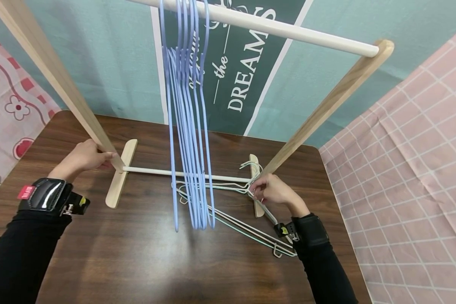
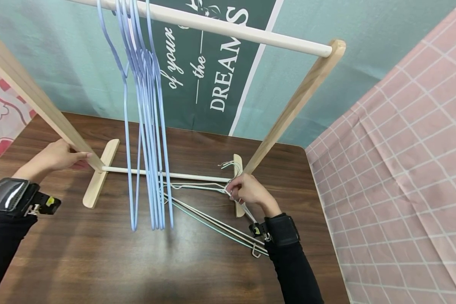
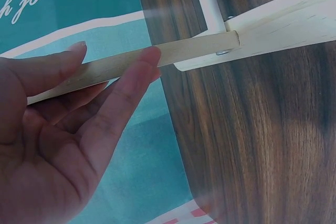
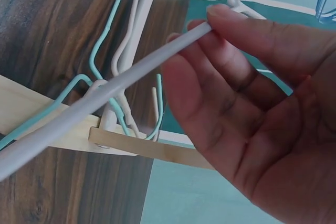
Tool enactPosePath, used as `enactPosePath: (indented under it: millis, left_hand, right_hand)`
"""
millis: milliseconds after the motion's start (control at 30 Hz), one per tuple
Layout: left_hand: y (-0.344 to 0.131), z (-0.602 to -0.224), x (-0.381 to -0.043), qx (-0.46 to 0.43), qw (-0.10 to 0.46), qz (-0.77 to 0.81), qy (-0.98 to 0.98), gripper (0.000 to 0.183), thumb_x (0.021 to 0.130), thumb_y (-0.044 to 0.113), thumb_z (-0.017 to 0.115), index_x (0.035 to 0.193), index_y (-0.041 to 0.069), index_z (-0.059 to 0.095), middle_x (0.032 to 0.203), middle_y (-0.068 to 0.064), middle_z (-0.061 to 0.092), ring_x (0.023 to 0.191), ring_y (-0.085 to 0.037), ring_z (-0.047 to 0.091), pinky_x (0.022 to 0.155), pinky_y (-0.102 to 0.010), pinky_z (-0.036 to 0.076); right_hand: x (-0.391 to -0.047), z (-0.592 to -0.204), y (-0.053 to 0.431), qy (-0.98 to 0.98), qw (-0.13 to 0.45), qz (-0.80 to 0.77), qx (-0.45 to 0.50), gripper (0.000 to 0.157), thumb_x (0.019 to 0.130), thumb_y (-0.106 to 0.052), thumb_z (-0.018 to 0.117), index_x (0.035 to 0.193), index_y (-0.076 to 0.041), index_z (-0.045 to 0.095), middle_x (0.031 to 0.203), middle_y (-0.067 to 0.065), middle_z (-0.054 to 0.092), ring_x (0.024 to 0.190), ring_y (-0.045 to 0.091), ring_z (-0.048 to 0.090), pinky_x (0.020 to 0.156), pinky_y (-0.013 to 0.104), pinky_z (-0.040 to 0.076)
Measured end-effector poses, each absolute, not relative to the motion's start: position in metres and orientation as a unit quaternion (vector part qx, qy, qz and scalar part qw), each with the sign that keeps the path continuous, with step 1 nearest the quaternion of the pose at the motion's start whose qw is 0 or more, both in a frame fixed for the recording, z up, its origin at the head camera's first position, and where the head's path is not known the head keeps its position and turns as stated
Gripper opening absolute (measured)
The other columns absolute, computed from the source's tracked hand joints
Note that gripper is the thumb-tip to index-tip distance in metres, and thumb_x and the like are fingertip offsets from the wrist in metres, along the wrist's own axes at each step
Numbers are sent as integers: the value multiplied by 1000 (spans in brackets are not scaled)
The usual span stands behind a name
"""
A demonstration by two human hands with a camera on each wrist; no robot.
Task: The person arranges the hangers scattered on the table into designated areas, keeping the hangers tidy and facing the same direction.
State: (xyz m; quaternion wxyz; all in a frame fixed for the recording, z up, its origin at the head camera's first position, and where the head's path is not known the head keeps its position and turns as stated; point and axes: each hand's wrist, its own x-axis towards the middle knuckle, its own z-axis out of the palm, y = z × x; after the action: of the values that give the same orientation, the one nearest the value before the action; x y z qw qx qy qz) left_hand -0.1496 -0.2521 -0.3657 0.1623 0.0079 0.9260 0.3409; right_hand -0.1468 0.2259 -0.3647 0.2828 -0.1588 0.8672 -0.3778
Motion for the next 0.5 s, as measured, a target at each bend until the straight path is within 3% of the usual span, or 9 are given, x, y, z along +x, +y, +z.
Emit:
enactPosePath:
  millis: [167,500]
  left_hand:
    - [-252,-367,-150,6,164,344,924,41,95,15,49,104,-24,51,72,-20,66,68,-29,67,60,-38,53]
    - [-251,-366,-150,1,164,351,922,42,94,16,50,105,-25,49,73,-21,66,69,-30,67,60,-38,53]
  right_hand:
    - [-146,-361,225,856,291,-383,-189,18,80,10,53,89,5,67,72,7,65,67,17,64,52,34,53]
    - [-144,-355,221,866,296,-362,-178,22,79,15,49,92,9,66,71,10,64,70,24,64,53,30,52]
